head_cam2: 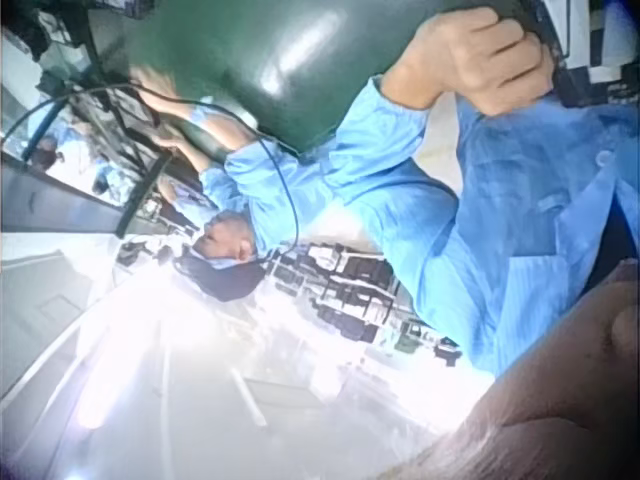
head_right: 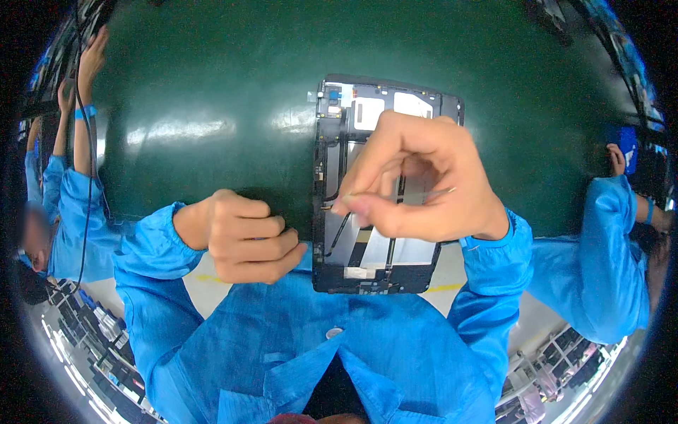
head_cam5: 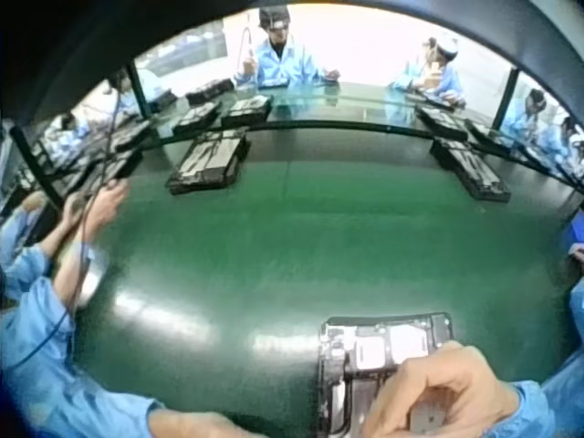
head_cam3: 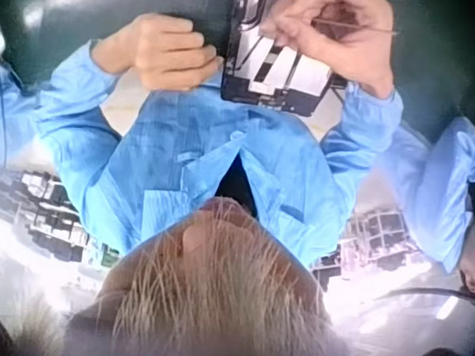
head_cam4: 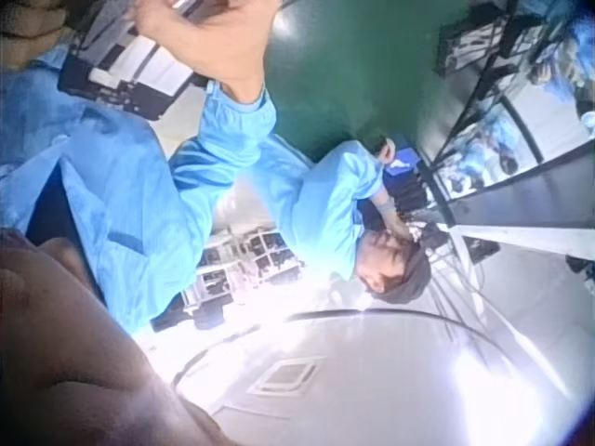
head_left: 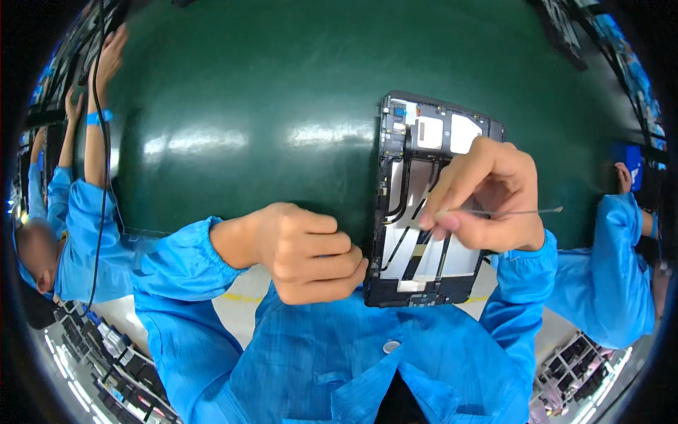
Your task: The person takes tablet casings from a conveyor belt, routes wires, attaches tape, and connects internal components by hand, then places the assembled casings back onto the conveyor belt.
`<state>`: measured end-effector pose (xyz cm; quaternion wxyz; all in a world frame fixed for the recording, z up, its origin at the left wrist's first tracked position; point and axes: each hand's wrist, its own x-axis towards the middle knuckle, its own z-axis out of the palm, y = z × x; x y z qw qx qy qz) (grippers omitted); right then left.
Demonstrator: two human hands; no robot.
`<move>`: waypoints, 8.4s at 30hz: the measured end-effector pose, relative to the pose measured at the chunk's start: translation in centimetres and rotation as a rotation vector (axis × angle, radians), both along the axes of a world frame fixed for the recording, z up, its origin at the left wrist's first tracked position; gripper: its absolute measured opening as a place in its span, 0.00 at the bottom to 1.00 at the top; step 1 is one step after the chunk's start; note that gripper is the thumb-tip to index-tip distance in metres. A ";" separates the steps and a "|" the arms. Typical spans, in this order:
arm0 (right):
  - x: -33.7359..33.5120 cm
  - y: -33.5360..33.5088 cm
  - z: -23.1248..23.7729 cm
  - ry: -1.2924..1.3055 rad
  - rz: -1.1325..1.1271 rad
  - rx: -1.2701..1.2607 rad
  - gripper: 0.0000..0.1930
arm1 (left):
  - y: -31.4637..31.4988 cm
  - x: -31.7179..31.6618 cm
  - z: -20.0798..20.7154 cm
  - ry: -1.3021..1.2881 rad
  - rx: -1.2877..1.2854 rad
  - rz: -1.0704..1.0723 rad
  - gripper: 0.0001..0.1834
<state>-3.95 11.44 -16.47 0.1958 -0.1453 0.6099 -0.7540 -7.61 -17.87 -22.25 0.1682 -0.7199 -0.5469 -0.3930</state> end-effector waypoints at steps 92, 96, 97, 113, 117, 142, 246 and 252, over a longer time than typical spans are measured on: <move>0.9 -3.7 -1.8 0.036 -0.097 0.250 0.21 | -0.2 1.3 0.1 0.160 -0.026 0.044 0.10; 0.9 -3.7 -1.7 0.021 -0.103 0.268 0.21 | -0.1 1.3 -0.2 0.161 -0.013 0.058 0.10; 0.9 -3.7 -1.7 0.019 -0.103 0.268 0.21 | -0.1 1.3 -0.2 0.165 -0.008 0.056 0.10; 0.4 -3.8 -1.7 0.112 -0.083 0.275 0.21 | -0.4 1.2 -0.1 0.156 0.000 0.080 0.09; 0.4 -3.8 -1.7 0.151 -0.083 0.276 0.22 | -0.3 0.9 -0.1 0.144 0.003 0.050 0.08; 0.3 -4.1 -0.9 0.147 -0.147 0.352 0.20 | -0.3 0.8 0.2 0.151 -0.019 0.074 0.09; -0.1 -2.8 -3.5 0.749 -0.112 0.350 0.19 | 0.5 0.3 0.0 0.066 -0.011 0.028 0.10; -0.2 -2.9 -3.3 0.733 -0.120 0.369 0.18 | 0.5 0.0 0.3 0.063 -0.042 0.013 0.10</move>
